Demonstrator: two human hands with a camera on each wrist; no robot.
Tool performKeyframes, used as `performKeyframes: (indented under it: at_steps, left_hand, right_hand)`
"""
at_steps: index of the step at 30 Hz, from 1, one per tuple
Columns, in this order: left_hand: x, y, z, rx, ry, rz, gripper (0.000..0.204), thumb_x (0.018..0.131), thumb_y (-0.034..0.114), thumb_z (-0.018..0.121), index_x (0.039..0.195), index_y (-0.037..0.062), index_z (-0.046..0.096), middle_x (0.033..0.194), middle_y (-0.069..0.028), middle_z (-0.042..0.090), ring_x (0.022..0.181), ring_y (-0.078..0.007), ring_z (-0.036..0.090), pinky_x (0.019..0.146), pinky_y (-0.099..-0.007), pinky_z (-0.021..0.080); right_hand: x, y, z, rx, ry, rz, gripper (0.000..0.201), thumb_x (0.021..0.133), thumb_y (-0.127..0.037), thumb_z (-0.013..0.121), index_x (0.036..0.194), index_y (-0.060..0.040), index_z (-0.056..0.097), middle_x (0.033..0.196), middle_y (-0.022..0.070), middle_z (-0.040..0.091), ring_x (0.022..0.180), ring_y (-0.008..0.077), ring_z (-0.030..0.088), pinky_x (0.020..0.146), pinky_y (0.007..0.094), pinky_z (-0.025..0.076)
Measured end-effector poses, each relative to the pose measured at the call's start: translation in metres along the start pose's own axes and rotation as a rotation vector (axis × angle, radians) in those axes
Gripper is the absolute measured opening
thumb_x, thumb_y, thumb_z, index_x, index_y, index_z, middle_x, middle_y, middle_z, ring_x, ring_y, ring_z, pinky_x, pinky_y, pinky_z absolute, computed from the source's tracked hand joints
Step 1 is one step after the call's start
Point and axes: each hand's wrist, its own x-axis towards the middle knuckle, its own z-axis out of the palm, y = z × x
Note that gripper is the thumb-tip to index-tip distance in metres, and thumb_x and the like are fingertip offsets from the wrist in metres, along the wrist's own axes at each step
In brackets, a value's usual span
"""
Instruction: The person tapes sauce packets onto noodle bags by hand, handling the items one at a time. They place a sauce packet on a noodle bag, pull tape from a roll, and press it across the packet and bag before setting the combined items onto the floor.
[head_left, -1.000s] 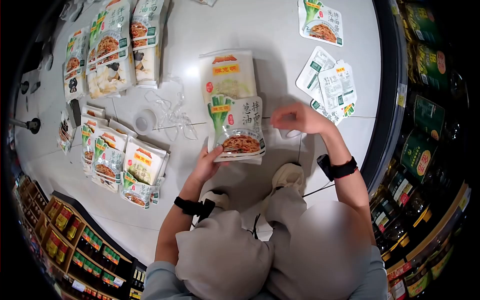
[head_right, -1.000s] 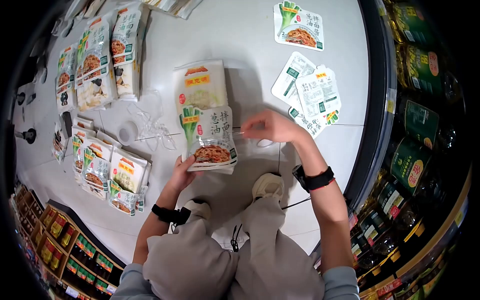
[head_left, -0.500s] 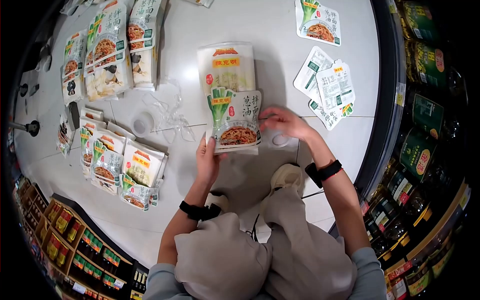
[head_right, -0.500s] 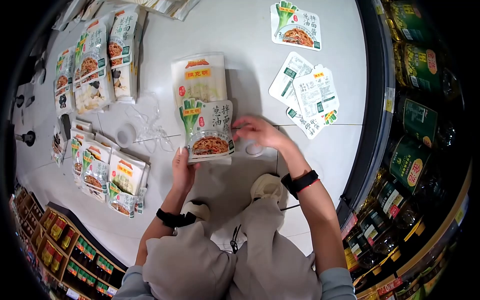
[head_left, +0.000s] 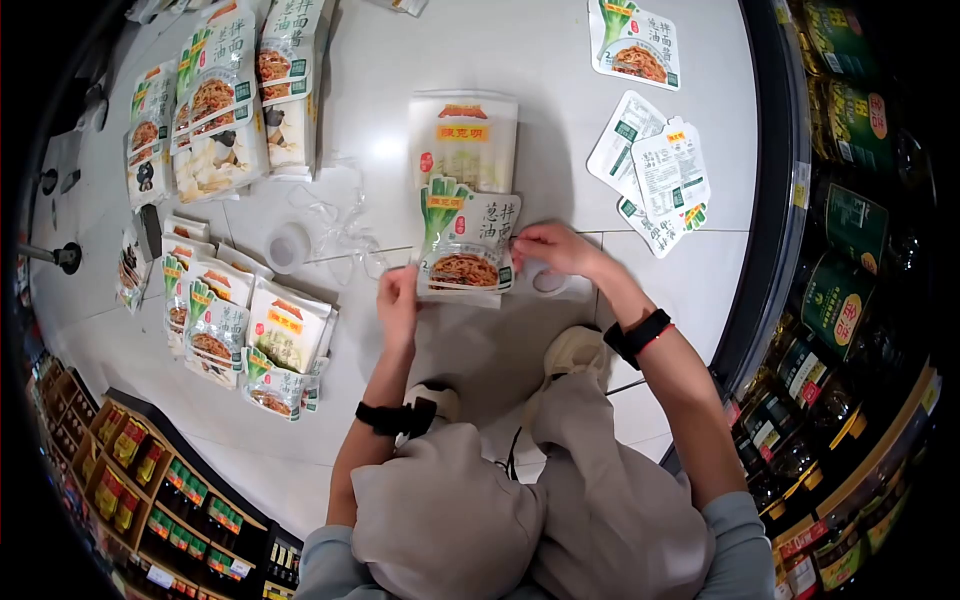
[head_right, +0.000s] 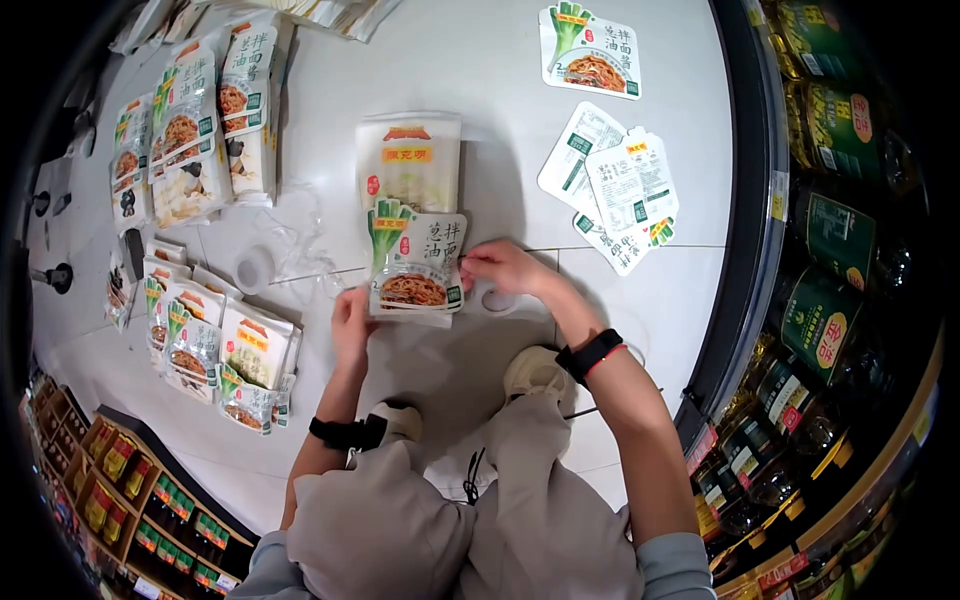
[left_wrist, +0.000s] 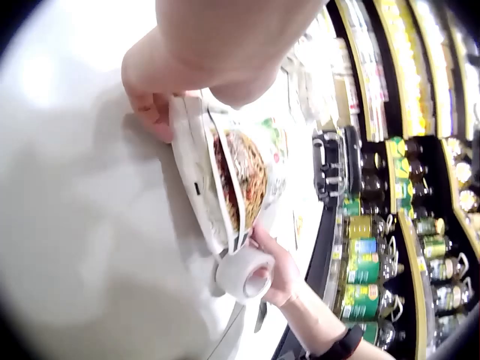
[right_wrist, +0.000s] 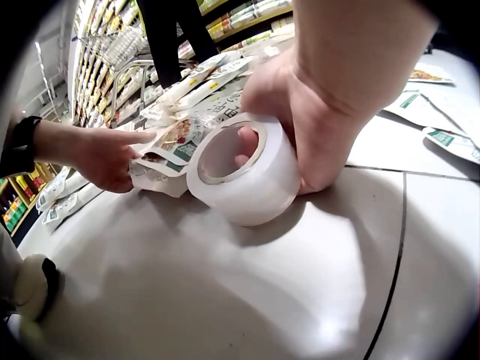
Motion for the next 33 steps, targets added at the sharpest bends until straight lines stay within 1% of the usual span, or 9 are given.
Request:
performKeyframes:
  at_steps: [3, 6, 7, 9, 12, 15, 19, 27, 33]
  left_hand:
    - [-0.011, -0.021, -0.027, 0.093, 0.132, 0.162, 0.027, 0.090, 0.035, 0.053, 0.087, 0.0083, 0.058, 0.071, 0.0028, 0.057, 0.065, -0.0052, 0.050, 0.059, -0.0220, 0.042]
    - [-0.030, -0.011, -0.037, 0.201, -0.219, -0.071, 0.026, 0.088, 0.030, 0.058, 0.098, 0.0068, 0.061, 0.084, 0.0004, 0.061, 0.071, -0.0053, 0.053, 0.056, -0.0211, 0.040]
    - [-0.036, -0.002, -0.028, 0.204, -0.212, -0.067, 0.026, 0.088, 0.030, 0.058, 0.098, 0.0068, 0.061, 0.084, 0.0004, 0.061, 0.071, -0.0053, 0.053, 0.056, -0.0211, 0.040]
    - [-0.043, 0.011, -0.006, -0.001, -0.344, -0.376, 0.027, 0.087, 0.031, 0.058, 0.101, 0.0078, 0.062, 0.091, 0.0004, 0.062, 0.074, -0.0059, 0.055, 0.059, -0.0217, 0.041]
    - [-0.039, 0.012, 0.008, -0.172, -0.328, -0.425, 0.026, 0.086, 0.033, 0.060, 0.098, 0.0097, 0.060, 0.094, 0.0018, 0.061, 0.077, -0.0066, 0.056, 0.058, -0.0205, 0.039]
    - [-0.036, 0.009, 0.025, -0.145, -0.379, -0.458, 0.022, 0.084, 0.030, 0.063, 0.094, 0.0103, 0.062, 0.088, 0.0030, 0.062, 0.071, -0.0064, 0.055, 0.059, -0.0217, 0.039]
    - [-0.029, -0.004, 0.040, -0.125, -0.310, -0.435, 0.018, 0.082, 0.027, 0.066, 0.087, 0.0102, 0.062, 0.079, 0.0048, 0.061, 0.068, -0.0052, 0.053, 0.058, -0.0212, 0.037]
    - [-0.020, -0.039, 0.031, -0.068, -0.354, 0.077, 0.015, 0.086, 0.018, 0.062, 0.088, 0.0030, 0.060, 0.082, 0.0001, 0.063, 0.069, -0.0050, 0.054, 0.061, -0.0203, 0.041]
    - [-0.040, -0.012, 0.048, -0.236, -0.206, -0.165, 0.014, 0.086, 0.016, 0.060, 0.094, 0.0034, 0.060, 0.087, -0.0025, 0.063, 0.073, -0.0086, 0.060, 0.063, -0.0199, 0.044]
  right_hand:
    - [0.004, -0.002, 0.004, 0.069, -0.038, -0.034, 0.023, 0.092, -0.023, 0.048, 0.093, -0.0031, 0.059, 0.078, 0.0006, 0.064, 0.068, 0.0072, 0.054, 0.052, 0.0250, 0.043]
    - [0.012, 0.009, 0.010, 0.063, -0.034, -0.011, 0.022, 0.091, -0.021, 0.048, 0.094, -0.0018, 0.057, 0.077, 0.0020, 0.064, 0.070, 0.0085, 0.056, 0.052, 0.0254, 0.044]
    - [0.014, 0.012, 0.010, 0.053, -0.041, -0.044, 0.021, 0.091, -0.021, 0.048, 0.095, -0.0017, 0.056, 0.077, 0.0019, 0.064, 0.071, 0.0087, 0.056, 0.052, 0.0255, 0.044]
    - [0.016, 0.014, 0.009, 0.039, -0.044, -0.082, 0.021, 0.091, -0.021, 0.048, 0.096, -0.0017, 0.055, 0.077, 0.0018, 0.064, 0.071, 0.0090, 0.057, 0.052, 0.0256, 0.043]
    - [0.011, 0.008, 0.014, 0.112, -0.002, -0.133, 0.020, 0.091, -0.020, 0.048, 0.095, -0.0014, 0.056, 0.076, 0.0017, 0.064, 0.068, 0.0080, 0.055, 0.053, 0.0240, 0.043]
    - [0.007, -0.002, 0.019, 0.030, 0.036, 0.048, 0.019, 0.090, -0.018, 0.049, 0.094, 0.0000, 0.055, 0.076, 0.0032, 0.064, 0.069, 0.0080, 0.056, 0.056, 0.0230, 0.043]
    - [0.010, 0.002, 0.013, 0.037, 0.031, -0.049, 0.017, 0.089, -0.016, 0.052, 0.093, -0.0002, 0.056, 0.076, 0.0033, 0.065, 0.068, 0.0090, 0.056, 0.059, 0.0238, 0.045]
    - [-0.032, -0.040, 0.002, -0.165, 0.066, -0.091, 0.016, 0.088, -0.013, 0.053, 0.089, 0.0025, 0.058, 0.080, 0.0047, 0.063, 0.075, 0.0095, 0.059, 0.068, 0.0241, 0.047]
    - [-0.041, -0.059, 0.016, -0.258, 0.085, -0.082, 0.019, 0.087, -0.021, 0.055, 0.088, -0.0022, 0.060, 0.077, 0.0008, 0.063, 0.064, 0.0066, 0.051, 0.057, 0.0232, 0.041]
